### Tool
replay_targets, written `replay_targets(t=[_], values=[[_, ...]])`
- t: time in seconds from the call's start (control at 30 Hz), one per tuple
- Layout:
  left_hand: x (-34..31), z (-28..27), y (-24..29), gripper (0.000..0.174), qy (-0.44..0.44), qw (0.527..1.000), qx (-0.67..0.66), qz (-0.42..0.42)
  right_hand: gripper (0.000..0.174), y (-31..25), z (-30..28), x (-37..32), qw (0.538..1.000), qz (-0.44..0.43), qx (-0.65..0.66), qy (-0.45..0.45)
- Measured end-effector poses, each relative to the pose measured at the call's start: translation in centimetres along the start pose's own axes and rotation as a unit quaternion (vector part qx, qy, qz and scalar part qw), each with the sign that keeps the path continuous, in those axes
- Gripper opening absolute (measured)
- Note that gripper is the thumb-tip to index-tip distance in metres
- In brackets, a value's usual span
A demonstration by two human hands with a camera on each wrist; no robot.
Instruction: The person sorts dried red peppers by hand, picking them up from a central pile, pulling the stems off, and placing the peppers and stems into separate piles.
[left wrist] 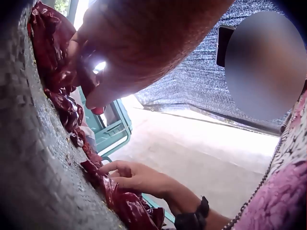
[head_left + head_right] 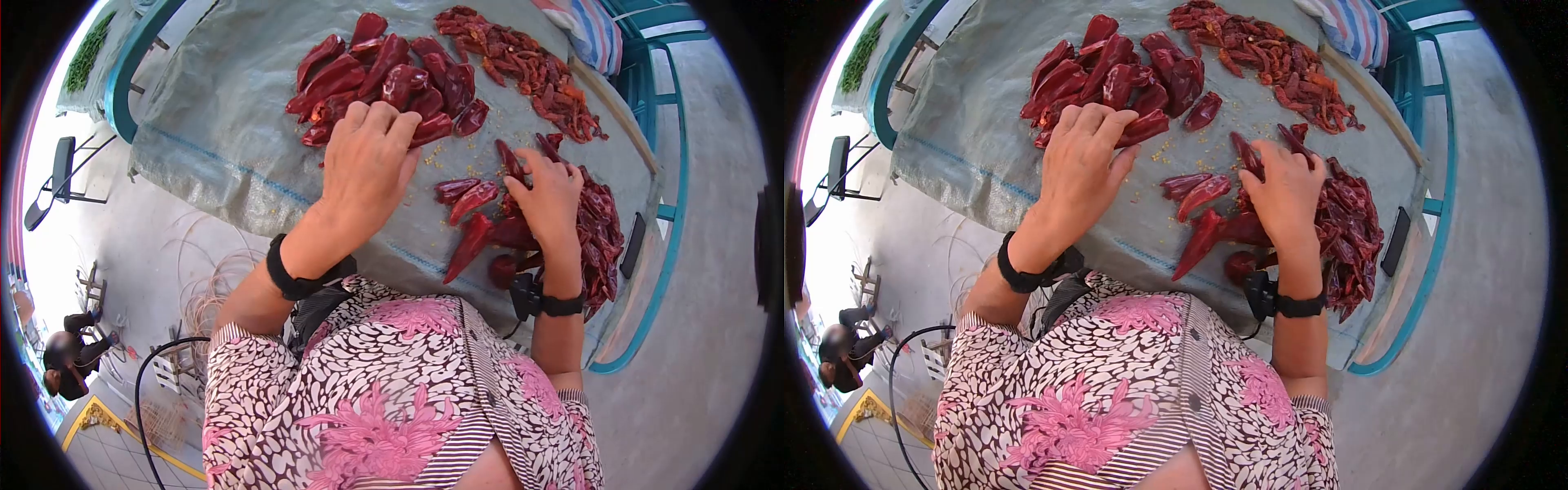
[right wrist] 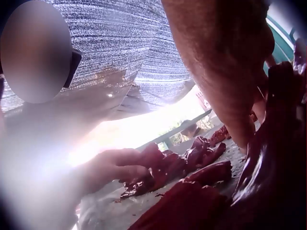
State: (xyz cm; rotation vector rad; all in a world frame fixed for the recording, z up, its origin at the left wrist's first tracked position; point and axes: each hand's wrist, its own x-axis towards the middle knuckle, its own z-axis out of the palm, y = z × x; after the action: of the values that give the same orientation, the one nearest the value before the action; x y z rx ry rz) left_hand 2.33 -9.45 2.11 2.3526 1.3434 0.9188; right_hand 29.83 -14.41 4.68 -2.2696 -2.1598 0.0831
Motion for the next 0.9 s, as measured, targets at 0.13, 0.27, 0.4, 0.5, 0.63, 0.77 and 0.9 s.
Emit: replay_targets(t=[0.13, 0.27, 0.4, 0.5, 0.63, 0.77, 0.9], values=[[0.2, -0.1, 0.6, 0.055, 0.040, 0.999, 0.006, 0.025, 0.039, 0.1, 0.9, 0.2, 0.999, 0.009, 0.041, 0.031], [0.5, 0.5, 2.1, 0.060, 0.005, 0.994, -0.051, 0.093, 0.040, -0.9, -0.3, 0.2, 0.983, -0.115, 0.087, 0.116], [0.2, 2.6, 3.2, 0.060, -0.016, 0.987, -0.060, 0.146, 0.031, -4.2, -0.9, -0.6, 0.963, -0.161, 0.175, 0.125], [-0.1, 2.8, 2.7, 0.056, -0.053, 0.990, -0.050, 0.122, 0.033, -3.3, -1.1, -0.6, 0.962, -0.151, 0.190, 0.125], [0.7, 1.3, 2.0, 0.046, 0.019, 0.997, -0.010, 0.079, 0.033, 1.7, -2.1, 0.3, 0.984, -0.030, 0.098, 0.146], [1.9, -0.1, 1.0, 0.040, 0.093, 0.994, 0.049, 0.029, 0.035, 7.2, -1.6, 0.7, 0.992, 0.072, -0.019, 0.098], [2.4, -0.1, 1.2, 0.043, 0.124, 0.988, 0.086, -0.009, 0.038, 8.8, -0.5, 1.5, 0.988, 0.148, -0.041, -0.023]])
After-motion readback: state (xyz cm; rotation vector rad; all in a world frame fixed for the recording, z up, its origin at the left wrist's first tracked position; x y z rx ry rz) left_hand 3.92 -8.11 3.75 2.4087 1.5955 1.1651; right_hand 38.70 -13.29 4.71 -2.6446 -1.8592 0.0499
